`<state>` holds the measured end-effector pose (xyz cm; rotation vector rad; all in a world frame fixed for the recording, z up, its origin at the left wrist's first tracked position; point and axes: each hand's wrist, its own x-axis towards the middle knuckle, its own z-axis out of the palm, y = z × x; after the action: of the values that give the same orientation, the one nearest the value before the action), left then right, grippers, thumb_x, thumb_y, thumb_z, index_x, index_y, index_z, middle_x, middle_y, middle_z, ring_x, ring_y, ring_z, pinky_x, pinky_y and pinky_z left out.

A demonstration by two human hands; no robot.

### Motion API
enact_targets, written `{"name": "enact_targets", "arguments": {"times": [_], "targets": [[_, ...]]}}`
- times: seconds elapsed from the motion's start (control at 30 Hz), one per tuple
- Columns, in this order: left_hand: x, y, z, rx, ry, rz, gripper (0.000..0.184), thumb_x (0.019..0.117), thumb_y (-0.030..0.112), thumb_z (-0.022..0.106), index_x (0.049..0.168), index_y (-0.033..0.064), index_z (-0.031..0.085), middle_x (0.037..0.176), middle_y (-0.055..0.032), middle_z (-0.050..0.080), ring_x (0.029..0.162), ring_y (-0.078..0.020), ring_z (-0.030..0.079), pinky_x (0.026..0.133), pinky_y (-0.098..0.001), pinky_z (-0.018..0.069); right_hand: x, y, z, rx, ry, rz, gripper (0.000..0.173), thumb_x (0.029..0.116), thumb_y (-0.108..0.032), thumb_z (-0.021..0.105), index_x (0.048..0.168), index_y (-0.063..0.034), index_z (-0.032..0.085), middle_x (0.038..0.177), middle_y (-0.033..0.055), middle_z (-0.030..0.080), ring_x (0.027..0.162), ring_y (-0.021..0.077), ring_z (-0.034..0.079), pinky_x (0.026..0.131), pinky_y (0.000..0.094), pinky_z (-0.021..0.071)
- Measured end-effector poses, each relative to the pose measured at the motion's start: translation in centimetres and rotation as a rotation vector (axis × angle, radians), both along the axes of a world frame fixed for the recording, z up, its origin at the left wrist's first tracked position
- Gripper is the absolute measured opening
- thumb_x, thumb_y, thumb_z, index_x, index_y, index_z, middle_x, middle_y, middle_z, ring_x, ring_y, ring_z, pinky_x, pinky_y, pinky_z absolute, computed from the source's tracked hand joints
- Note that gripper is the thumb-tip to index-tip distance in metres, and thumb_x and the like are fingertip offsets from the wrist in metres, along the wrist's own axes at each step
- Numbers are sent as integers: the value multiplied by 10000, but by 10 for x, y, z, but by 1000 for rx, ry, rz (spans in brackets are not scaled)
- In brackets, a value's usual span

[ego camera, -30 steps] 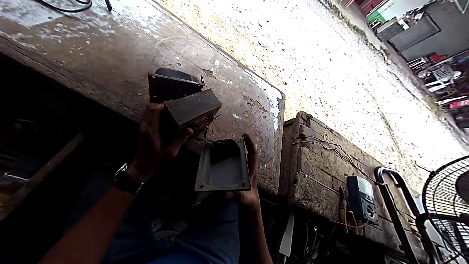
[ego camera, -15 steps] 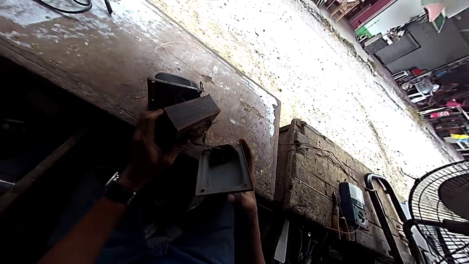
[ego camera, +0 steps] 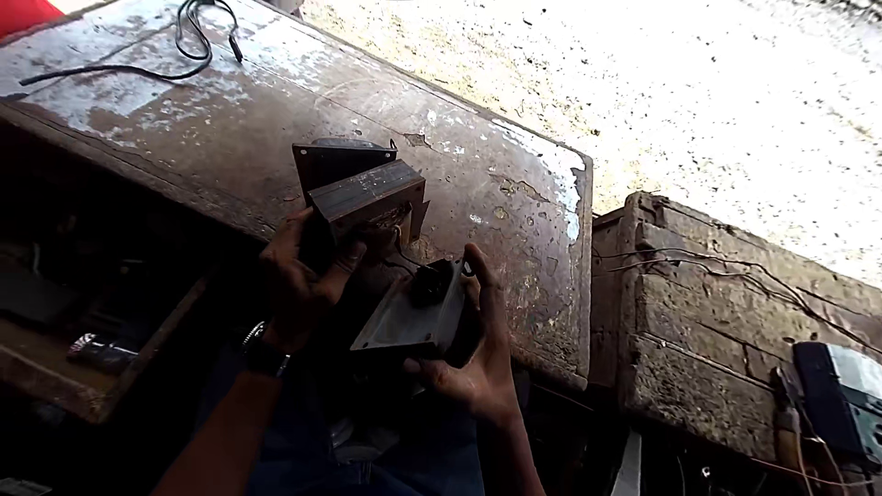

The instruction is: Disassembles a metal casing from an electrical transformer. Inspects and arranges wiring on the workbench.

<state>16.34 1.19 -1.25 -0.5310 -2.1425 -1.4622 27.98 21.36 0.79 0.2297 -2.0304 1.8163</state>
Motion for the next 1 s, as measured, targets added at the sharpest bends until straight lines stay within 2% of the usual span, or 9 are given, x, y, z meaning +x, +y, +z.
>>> {"name": "enact_targets", "arguments": {"times": [0.13, 0.2, 0.27, 0.33, 0.47, 0.63, 0.73, 0.87, 1.0], "targets": [[-9, -5, 1, -21, 39, -26, 490, 948, 349, 693, 1279, 0, 603, 1127, -44, 693, 1021, -62, 676, 923, -268, 573, -8, -2, -11, 18, 76, 41, 1232, 654, -453, 925, 1589, -4, 261, 1495, 222, 473, 1306, 276, 558, 1092, 431, 522], [-11, -7, 2, -32, 26, -23, 464, 965, 362, 668, 1254, 4, 609, 1092, -31, 693, 981, -52, 677, 885, -258, 578, -9, -5, -16, 73, 104, 30, 1239, 635, -516, 918, 1573, 5, 298, 1463, 221, 505, 1300, 274, 563, 1090, 440, 525], [-10, -7, 3, -33, 8, -8, 436, 976, 366, 650, 1235, 18, 614, 1059, -14, 694, 945, -46, 680, 849, -252, 586, -11, -6, -19, 146, 124, 6, 1236, 615, -594, 893, 1544, 19, 356, 1400, 219, 556, 1245, 272, 599, 1038, 455, 558], [-11, -8, 3, -15, -5, -17, 439, 972, 386, 647, 1248, 47, 606, 1056, 20, 691, 936, -35, 675, 833, -243, 586, -13, -5, -19, 159, 145, 9, 1223, 611, -614, 883, 1509, 59, 398, 1383, 237, 567, 1247, 281, 599, 1037, 453, 558], [-16, -9, 0, 48, -52, -87, 488, 945, 447, 674, 1303, 131, 572, 1119, 68, 676, 1013, -35, 663, 890, -252, 577, -16, -5, -20, 176, 175, 0, 1202, 615, -617, 875, 1490, 72, 424, 1397, 233, 565, 1270, 271, 584, 1045, 422, 547], [-19, -12, 6, -7, -95, -94, 512, 968, 465, 630, 1337, 121, 541, 1144, 63, 667, 1045, -21, 650, 920, -239, 560, -17, -8, -20, 215, 174, -40, 1194, 621, -665, 850, 1491, 50, 452, 1400, 207, 584, 1279, 268, 582, 1056, 445, 530], [-19, -14, 6, -46, -96, -87, 534, 988, 474, 591, 1360, 96, 528, 1148, 32, 663, 1041, -27, 650, 921, -243, 558, -17, -10, -19, 205, 147, -52, 1206, 624, -672, 849, 1500, 49, 441, 1388, 197, 593, 1263, 256, 594, 1044, 443, 540], [-15, -12, 7, -46, -136, -93, 542, 1003, 464, 579, 1405, 109, 498, 1199, 22, 656, 1082, -34, 648, 955, -252, 553, -16, -11, -18, 196, 114, -83, 1217, 649, -704, 832, 1528, 30, 418, 1407, 181, 587, 1269, 235, 593, 1053, 426, 537], [-14, -11, 10, -52, -152, -81, 569, 996, 485, 582, 1425, 124, 484, 1227, 18, 647, 1103, -33, 639, 970, -253, 544, -17, -11, -19, 143, 125, -69, 1213, 656, -661, 857, 1529, 46, 399, 1402, 183, 595, 1262, 227, 603, 1059, 421, 540]]}}
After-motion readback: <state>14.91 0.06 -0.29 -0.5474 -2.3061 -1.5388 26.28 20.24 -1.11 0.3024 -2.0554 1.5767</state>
